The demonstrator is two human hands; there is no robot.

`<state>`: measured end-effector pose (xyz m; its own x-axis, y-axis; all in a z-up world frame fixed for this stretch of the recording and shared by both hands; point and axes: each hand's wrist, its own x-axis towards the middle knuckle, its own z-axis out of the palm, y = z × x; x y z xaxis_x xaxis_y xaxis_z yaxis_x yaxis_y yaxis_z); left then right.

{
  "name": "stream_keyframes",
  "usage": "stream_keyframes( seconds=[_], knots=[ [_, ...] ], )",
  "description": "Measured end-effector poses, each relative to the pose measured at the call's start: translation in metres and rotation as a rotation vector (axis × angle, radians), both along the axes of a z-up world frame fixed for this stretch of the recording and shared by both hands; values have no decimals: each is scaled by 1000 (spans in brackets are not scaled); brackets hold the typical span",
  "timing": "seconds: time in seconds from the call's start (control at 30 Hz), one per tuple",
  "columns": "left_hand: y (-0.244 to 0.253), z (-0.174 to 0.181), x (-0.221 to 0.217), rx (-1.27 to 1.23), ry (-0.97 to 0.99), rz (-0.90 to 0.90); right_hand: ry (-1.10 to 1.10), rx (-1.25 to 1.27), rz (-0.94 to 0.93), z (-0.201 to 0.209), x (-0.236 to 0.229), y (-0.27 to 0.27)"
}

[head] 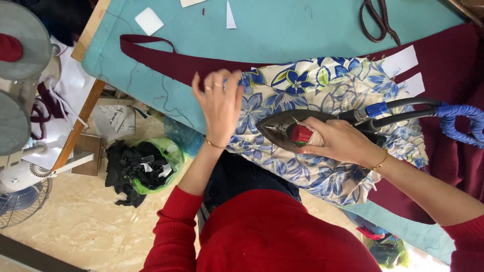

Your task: Ironing heat-activated interfacing strips onto fabric pieces using a protective cloth and a steam iron.

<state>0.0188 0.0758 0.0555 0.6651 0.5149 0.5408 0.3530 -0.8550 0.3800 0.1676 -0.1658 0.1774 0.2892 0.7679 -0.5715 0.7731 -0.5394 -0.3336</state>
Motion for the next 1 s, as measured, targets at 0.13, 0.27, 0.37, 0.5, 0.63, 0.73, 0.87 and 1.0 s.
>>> stream_keyframes(
  seconds=[0.13, 0.27, 0.37, 0.5, 0.63, 0.73, 0.87, 1.0],
  knots=[
    [-42, -4, -20, -96, 14, -188, 141, -39, -31, 8, 2, 8],
    [-60, -6, -37, -69, 161, -163, 187, -55, -42, 10, 5, 11],
    [-62, -24, -46, -40, 206, -82, 229, -49, -65, 6, 4, 7],
    [-61, -32, -47, -29, 190, -75, 232, -53, -35, 7, 10, 6],
    [-61, -35, -47, -30, 170, -77, 242, -56, 15, 2, 10, 3],
    [-60, -37, -48, -19, 168, -73, 207, -79, 94, -3, 15, 0],
    [-59, -35, -46, -54, 148, -87, 153, -79, 243, -5, 20, -8],
    [-48, -32, -41, -32, 171, -96, 136, -71, 130, 10, 13, -4]
  ],
)
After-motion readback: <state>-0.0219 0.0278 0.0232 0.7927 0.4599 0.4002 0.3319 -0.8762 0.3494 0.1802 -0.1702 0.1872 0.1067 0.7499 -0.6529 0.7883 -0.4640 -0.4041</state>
